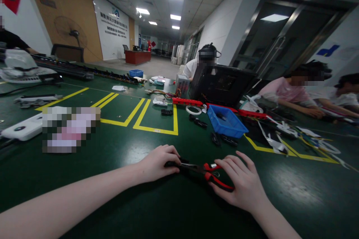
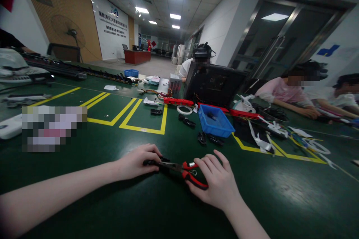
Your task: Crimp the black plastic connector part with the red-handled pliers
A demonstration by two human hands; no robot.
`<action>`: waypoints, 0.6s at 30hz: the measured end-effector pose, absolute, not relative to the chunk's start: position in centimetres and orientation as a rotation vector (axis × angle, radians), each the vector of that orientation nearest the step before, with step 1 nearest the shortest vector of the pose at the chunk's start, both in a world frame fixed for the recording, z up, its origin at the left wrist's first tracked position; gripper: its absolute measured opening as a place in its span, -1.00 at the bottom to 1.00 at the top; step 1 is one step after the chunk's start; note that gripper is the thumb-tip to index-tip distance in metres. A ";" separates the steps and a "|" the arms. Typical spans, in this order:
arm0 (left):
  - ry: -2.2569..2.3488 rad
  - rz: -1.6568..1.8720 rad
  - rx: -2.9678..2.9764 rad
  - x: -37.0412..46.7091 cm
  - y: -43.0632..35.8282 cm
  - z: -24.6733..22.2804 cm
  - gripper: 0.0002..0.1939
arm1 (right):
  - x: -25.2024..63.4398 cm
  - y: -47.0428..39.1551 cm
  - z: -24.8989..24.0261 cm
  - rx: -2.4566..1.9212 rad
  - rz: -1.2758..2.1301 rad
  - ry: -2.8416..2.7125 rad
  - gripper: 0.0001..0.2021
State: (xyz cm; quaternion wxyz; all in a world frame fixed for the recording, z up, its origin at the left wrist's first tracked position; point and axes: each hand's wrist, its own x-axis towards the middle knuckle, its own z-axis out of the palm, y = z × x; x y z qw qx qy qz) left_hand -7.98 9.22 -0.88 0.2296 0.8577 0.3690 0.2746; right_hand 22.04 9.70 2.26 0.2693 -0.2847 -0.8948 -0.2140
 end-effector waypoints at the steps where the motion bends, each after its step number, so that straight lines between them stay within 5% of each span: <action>1: 1.016 0.756 2.355 -8.0 9.2 -0.9 -0.85 | 22.0 9.7 2.2 -0.769 -0.583 -2.419 -0.62; 18: 1.027 0.749 2.336 -8.0 9.2 -0.7 -0.85 | 22.2 9.9 2.4 -0.757 -0.602 -2.427 -0.63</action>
